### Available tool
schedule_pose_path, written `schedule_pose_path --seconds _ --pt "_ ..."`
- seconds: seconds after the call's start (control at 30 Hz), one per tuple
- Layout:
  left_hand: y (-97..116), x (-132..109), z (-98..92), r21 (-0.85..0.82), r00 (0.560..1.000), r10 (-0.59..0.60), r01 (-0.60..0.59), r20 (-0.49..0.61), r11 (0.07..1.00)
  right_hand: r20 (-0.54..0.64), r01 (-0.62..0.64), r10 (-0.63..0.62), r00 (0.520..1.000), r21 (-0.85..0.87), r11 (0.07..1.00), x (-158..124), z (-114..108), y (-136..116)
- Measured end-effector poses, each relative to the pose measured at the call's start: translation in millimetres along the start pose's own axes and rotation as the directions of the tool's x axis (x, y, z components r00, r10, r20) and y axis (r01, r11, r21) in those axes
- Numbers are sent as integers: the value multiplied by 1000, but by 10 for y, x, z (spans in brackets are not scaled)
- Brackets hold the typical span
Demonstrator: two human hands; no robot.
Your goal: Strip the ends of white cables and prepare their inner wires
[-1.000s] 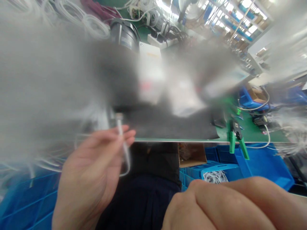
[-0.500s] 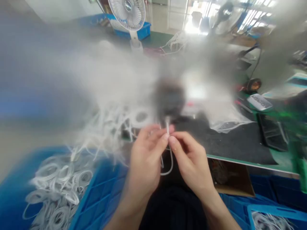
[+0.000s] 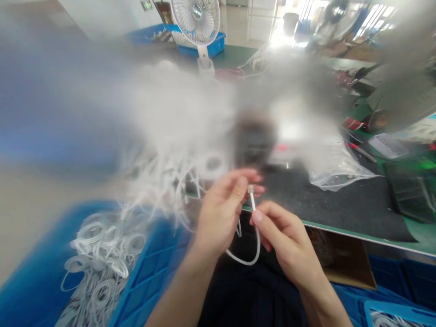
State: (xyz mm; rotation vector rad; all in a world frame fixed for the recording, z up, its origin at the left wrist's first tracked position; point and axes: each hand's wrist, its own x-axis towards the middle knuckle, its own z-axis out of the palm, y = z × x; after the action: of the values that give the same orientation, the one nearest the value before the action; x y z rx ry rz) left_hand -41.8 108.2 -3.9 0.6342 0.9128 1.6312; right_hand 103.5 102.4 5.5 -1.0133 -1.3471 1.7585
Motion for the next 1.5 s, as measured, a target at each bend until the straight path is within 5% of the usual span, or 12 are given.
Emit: schedule_pose_path --seconds 0.3,1.0,1.23,1.5 --pt "-67 -65 -4 -108 993 -121 119 -13 987 -52 -9 9 999 -7 1000 2 24 45" --pt "-165 -124 -63 -139 989 -125 114 -78 984 -176 98 -112 978 -84 992 88 81 83" --pt "-239 -375 -180 152 977 -8 41 -212 988 -235 68 -69 970 -9 998 276 15 101" --pt "-299 -582 -176 389 984 -79 135 -158 911 -303 -9 27 953 62 998 664 8 193"
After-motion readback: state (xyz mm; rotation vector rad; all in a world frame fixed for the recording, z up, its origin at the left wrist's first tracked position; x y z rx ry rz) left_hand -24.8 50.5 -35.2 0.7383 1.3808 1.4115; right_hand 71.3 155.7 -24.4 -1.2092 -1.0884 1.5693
